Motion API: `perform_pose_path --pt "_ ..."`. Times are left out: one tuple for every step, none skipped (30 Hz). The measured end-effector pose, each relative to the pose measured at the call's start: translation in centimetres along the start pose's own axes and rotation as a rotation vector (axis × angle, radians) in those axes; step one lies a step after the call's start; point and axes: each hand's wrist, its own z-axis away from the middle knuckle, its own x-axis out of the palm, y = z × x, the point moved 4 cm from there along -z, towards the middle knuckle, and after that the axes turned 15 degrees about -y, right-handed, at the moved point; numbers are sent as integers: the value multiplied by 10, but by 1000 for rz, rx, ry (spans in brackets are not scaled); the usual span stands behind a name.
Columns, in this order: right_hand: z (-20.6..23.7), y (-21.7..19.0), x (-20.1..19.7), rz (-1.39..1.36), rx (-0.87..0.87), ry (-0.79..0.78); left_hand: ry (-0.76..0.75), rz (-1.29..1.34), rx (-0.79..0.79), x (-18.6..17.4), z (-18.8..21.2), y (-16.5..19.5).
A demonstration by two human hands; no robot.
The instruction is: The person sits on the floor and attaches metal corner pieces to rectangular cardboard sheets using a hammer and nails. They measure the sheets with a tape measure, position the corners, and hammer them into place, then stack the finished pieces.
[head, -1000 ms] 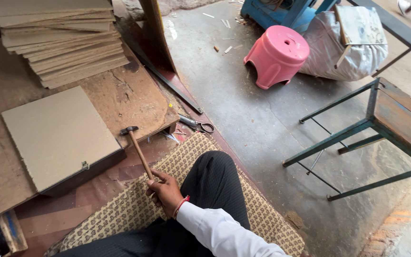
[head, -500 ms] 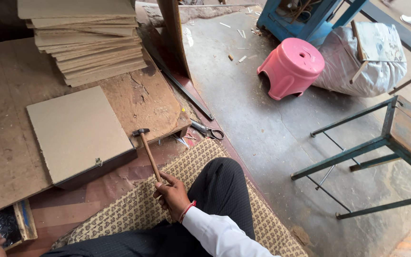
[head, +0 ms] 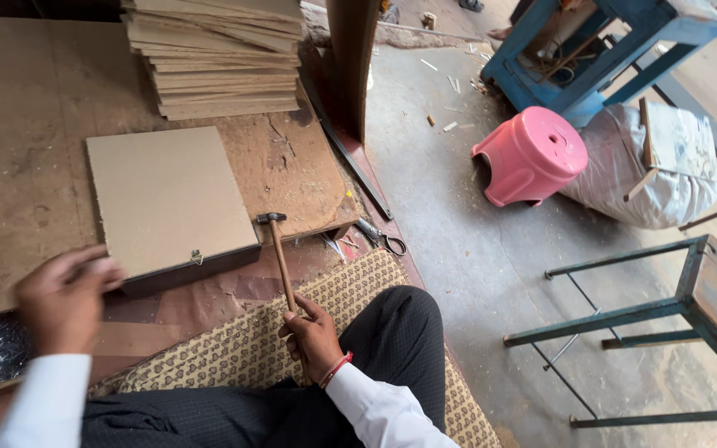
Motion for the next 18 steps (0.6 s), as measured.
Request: perform_pose_path --pt "-1 1 1 3 2 -4 -11 55 -18 13 -4 9" --pt "-2 2 1 4 5 -6 -55 86 -18 24 -6 15" --pt "-3 2 2 7 -2 -4 -99 119 -20 33 -8 17" --pt "-4 2 2 12 -6 -4 -121 125 -68 36 -9 16" --pt "-6 3 3 15 -10 -7 -140 129 -116 37 -9 11" --pt "-7 3 4 26 1 -4 -159 129 -161 36 -9 5" --pt "-9 4 4 34 10 0 -147 109 -154 31 -9 0" --pt "-10 4 4 41 20 7 -138 90 -149 28 -8 -5" --pt "-11 4 5 38 17 1 -129 72 -145 25 -8 -10" --pt "-12 4 6 36 16 -6 -111 93 -144 23 -8 -14" --pt "-13 4 6 33 14 -15 -92 113 -143 22 -9 -18" --pt "-13 4 6 32 16 -15 -74 133 -140 21 -10 -20" --pt "-13 4 6 30 19 -13 -85 151 -127 23 -11 -21" --pt "-14 5 6 31 21 -12 -96 172 -114 25 -12 -22" --pt "-13 5 5 34 25 -12 -105 192 -100 27 -12 -21" --pt "-13 5 5 36 28 -11 -118 192 -104 29 -13 -21" --pt "-13 5 4 36 30 -7 -134 191 -109 31 -13 -21" --pt "-13 5 3 36 28 -7 -151 189 -116 33 -13 -21"
